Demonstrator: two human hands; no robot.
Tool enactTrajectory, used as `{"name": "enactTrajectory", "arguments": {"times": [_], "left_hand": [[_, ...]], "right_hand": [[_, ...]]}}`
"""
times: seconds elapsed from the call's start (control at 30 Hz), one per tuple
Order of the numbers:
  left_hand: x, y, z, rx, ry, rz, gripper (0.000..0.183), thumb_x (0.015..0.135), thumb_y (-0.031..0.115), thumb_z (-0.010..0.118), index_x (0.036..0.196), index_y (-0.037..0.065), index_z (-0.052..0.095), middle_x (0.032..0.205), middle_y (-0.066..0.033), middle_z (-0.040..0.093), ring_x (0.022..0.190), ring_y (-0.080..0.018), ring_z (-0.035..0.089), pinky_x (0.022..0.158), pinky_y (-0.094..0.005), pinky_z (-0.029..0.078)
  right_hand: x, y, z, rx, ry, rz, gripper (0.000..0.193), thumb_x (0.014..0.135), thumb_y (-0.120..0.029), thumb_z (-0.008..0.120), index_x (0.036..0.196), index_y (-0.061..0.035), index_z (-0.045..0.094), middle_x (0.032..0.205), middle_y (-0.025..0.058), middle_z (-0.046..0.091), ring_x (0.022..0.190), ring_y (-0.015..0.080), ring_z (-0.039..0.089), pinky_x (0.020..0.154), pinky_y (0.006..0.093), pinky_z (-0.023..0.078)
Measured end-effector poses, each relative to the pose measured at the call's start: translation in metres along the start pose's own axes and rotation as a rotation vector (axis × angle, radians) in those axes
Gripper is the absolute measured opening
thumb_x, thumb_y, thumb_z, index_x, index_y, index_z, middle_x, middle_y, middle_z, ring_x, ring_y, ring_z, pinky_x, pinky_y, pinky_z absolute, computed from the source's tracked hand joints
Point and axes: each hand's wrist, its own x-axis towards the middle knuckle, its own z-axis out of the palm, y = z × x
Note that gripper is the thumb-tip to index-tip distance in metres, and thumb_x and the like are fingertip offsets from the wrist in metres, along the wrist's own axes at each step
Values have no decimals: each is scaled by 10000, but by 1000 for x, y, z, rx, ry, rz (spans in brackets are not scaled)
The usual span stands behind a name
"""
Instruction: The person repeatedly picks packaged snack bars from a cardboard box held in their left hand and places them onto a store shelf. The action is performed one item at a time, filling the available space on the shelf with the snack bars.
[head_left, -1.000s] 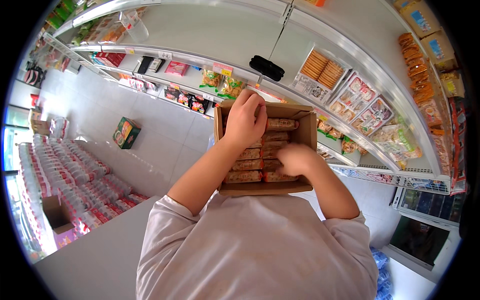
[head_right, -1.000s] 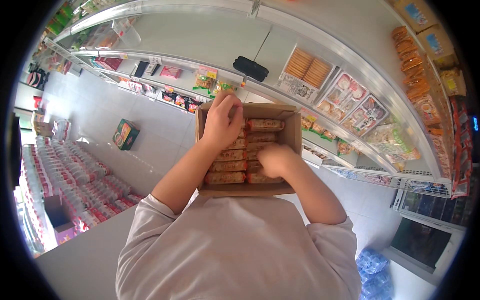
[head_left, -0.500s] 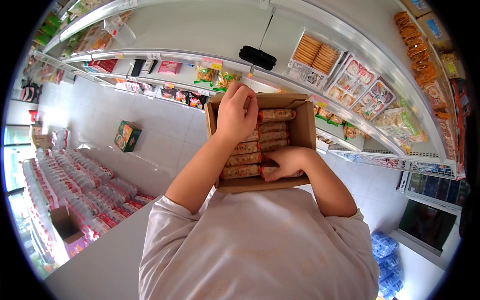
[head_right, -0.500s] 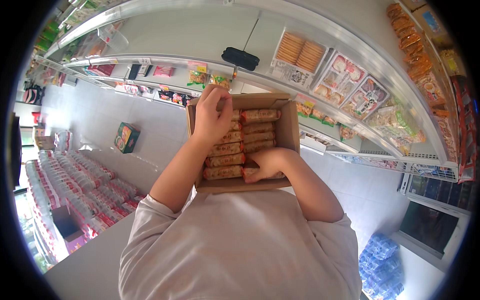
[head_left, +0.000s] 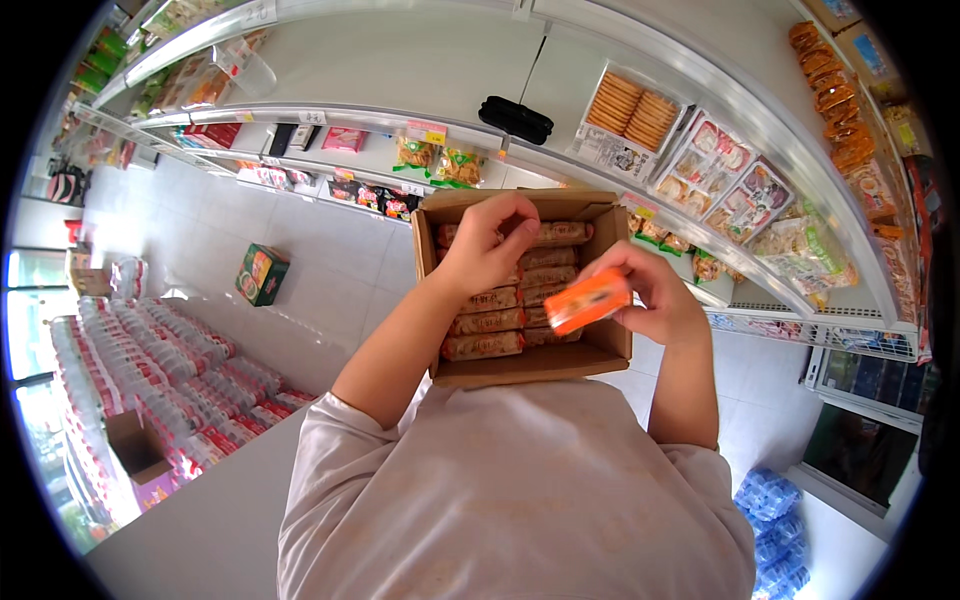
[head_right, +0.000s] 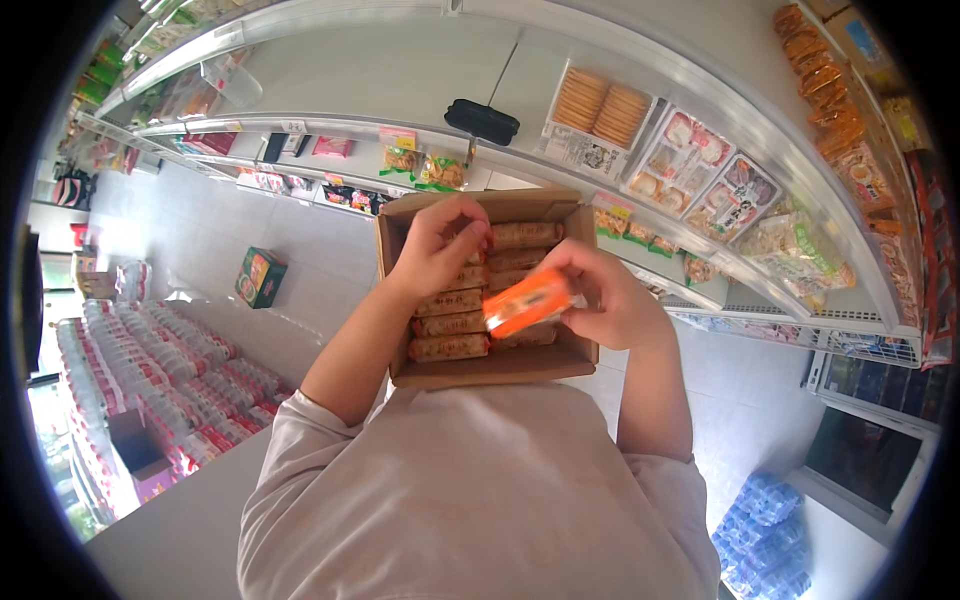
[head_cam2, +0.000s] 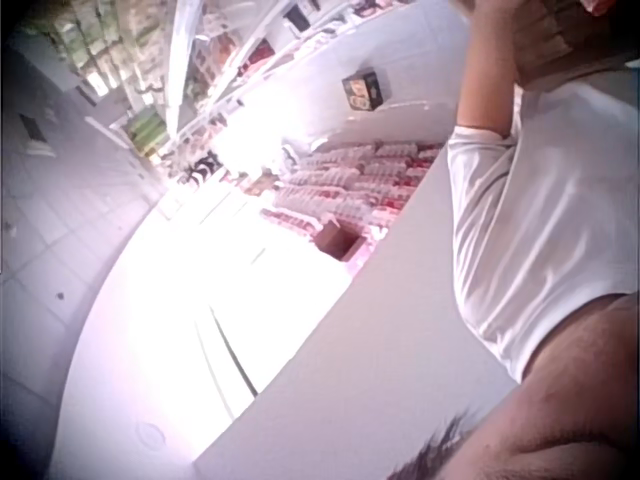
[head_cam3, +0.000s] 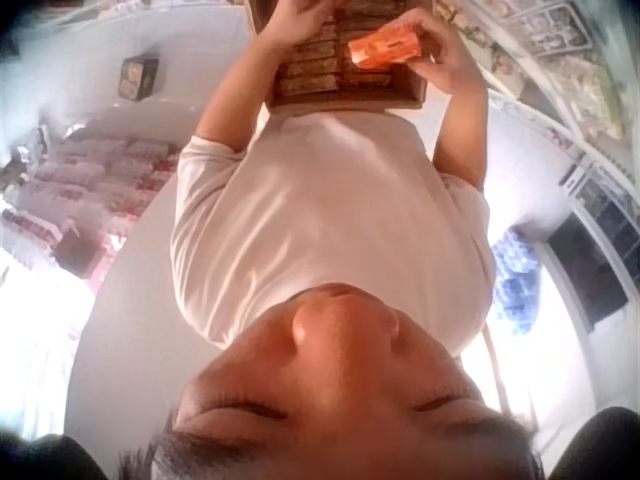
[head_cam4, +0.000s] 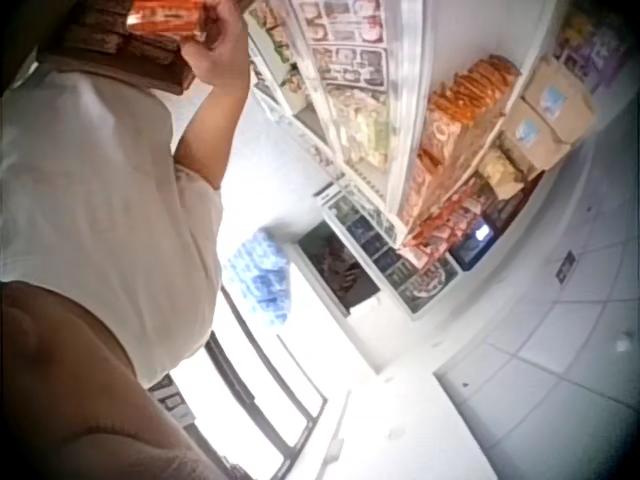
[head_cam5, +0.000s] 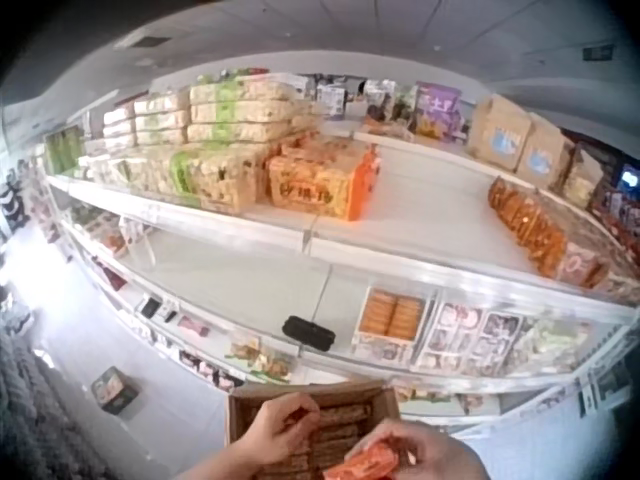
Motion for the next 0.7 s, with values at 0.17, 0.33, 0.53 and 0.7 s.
{"name": "enactTrajectory", "arguments": {"times": [0.17, 0.33, 0.53, 0.7], "left_hand": [[2, 18, 6, -258, -262, -175, 325, 1058, 255, 505, 1238, -5, 584, 1055, -37, 638, 942, -92, 570, 783, -271, 491], [-3, 20, 4, -497, -213, -215, 426, 1031, 275, 574, 1320, -37, 547, 1169, -52, 651, 1076, -114, 582, 944, -305, 471], [1, 21, 8, -377, 110, -85, 413, 1014, 217, 611, 1339, -16, 509, 1155, -43, 648, 1041, -110, 590, 907, -283, 492], [-7, 18, 8, -255, 10, -16, 406, 1042, 302, 558, 1308, -3, 535, 1065, -13, 631, 917, -76, 542, 838, -233, 458]], "right_hand": [[25, 7, 20, -272, 159, -606, 306, 802, 111, 655, 1038, -84, 663, 1464, 190, 497, 1422, 322, 409, 1126, 445, 373], [29, 27, 24, 31, 290, -495, 307, 913, 33, 601, 1197, -82, 623, 1441, 171, 515, 1321, 306, 517, 1064, 425, 442], [19, 47, 30, 450, 561, -243, 331, 1060, -292, 501, 1239, -18, 551, 1165, 102, 636, 1047, 182, 636, 811, 306, 532], [24, 51, 35, -27, 794, -182, 378, 1074, -354, 479, 1132, -5, 612, 930, 47, 654, 860, 97, 568, 743, 265, 466]]}}
